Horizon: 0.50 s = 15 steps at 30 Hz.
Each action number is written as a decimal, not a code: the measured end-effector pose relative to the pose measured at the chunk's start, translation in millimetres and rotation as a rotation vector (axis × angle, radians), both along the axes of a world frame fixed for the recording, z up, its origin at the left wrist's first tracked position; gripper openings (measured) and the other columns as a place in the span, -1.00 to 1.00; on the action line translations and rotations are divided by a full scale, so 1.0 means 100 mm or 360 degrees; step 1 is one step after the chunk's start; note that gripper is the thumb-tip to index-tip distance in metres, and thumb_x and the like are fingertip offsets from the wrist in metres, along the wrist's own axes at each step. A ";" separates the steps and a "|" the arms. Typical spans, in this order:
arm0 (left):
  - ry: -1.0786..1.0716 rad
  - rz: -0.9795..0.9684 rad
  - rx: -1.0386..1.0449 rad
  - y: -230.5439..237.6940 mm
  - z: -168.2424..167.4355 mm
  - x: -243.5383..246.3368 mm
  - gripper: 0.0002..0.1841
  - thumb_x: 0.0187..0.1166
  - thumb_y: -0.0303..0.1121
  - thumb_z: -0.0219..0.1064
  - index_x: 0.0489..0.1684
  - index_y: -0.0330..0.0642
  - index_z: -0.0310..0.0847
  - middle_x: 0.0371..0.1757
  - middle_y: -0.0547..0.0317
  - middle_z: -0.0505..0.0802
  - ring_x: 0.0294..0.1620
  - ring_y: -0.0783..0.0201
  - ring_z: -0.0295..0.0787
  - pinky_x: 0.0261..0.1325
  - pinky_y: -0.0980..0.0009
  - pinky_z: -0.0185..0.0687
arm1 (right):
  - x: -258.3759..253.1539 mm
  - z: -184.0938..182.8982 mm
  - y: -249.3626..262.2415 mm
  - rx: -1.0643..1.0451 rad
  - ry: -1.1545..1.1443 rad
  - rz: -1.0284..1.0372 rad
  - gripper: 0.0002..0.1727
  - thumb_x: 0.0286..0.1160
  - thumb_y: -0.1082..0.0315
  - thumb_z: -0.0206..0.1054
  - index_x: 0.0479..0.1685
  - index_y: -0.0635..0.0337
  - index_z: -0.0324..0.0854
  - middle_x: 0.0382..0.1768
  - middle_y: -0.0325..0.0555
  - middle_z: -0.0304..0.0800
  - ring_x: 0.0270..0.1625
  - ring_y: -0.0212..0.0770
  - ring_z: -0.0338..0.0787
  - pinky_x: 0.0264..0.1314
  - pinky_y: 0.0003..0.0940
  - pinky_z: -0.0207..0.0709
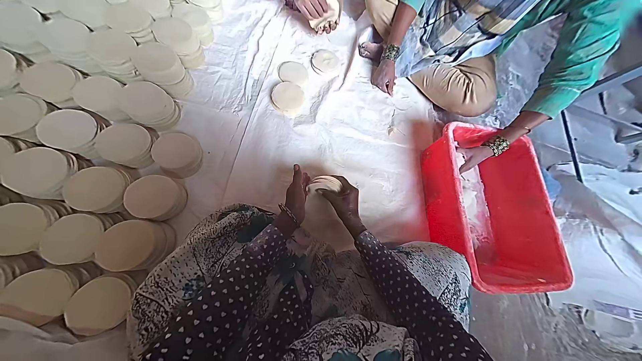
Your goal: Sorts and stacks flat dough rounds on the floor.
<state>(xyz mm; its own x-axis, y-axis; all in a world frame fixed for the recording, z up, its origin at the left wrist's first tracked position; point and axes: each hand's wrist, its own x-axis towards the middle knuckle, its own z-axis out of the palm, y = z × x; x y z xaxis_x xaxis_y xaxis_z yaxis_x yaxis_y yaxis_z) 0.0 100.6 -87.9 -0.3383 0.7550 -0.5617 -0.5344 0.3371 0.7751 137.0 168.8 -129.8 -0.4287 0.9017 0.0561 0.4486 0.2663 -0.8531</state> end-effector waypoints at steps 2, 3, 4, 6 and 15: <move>0.0003 -0.0004 -0.0027 0.02 0.02 0.03 -0.12 0.79 0.33 -0.36 0.74 -0.30 0.23 0.75 -0.14 0.40 0.75 0.01 0.28 0.75 0.07 0.15 | -0.03 -0.03 0.02 0.0005 -0.0116 0.0031 -0.58 0.24 0.34 0.69 0.10 0.25 0.78 -0.18 0.17 0.89 -0.15 0.09 0.88 -0.04 0.18 0.67; 0.0016 0.0027 -0.0022 0.04 0.01 0.03 -0.12 0.78 0.33 -0.35 0.72 -0.30 0.25 0.73 -0.14 0.43 0.74 0.02 0.30 0.74 0.08 0.17 | -0.06 -0.03 0.04 0.0038 -0.0071 0.0050 -0.64 0.25 0.38 0.68 0.03 0.27 0.79 -0.21 0.15 0.89 -0.18 0.05 0.88 -0.06 0.13 0.68; 0.0028 0.0048 -0.0007 0.04 0.01 0.01 -0.12 0.79 0.33 -0.34 0.72 -0.30 0.26 0.73 -0.13 0.43 0.74 0.03 0.29 0.74 0.10 0.16 | -0.06 -0.02 0.03 0.0061 0.0034 0.0044 -0.67 0.25 0.44 0.65 0.02 0.28 0.79 -0.21 0.11 0.90 -0.20 -0.04 0.89 -0.07 0.01 0.72; 0.0016 0.0064 0.0000 0.02 0.02 -0.02 -0.14 0.78 0.33 -0.32 0.73 -0.26 0.25 0.75 -0.10 0.41 0.76 0.06 0.26 0.74 0.11 0.13 | -0.02 0.02 -0.01 0.0028 0.0251 0.0017 -0.63 0.26 0.47 0.61 0.10 0.25 0.75 -0.14 0.00 0.91 -0.16 -0.26 0.89 -0.03 -0.24 0.77; 0.0054 0.0027 -0.0015 0.02 0.03 -0.03 -0.13 0.78 0.33 -0.36 0.72 -0.27 0.26 0.74 -0.12 0.41 0.74 0.05 0.27 0.73 0.08 0.13 | 0.00 -0.01 0.00 -0.0009 0.0228 0.0019 -0.59 0.33 0.48 0.55 0.20 0.24 0.70 -0.04 0.02 0.88 -0.07 -0.22 0.88 0.04 -0.20 0.76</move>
<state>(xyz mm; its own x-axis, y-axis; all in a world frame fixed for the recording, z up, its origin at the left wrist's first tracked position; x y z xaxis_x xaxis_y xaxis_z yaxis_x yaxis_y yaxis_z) -3.0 102.2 -85.3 -0.3701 0.7439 -0.5565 -0.5135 0.3354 0.7899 137.3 168.7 -130.6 -0.4271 0.8972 0.1123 0.3192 0.2659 -0.9096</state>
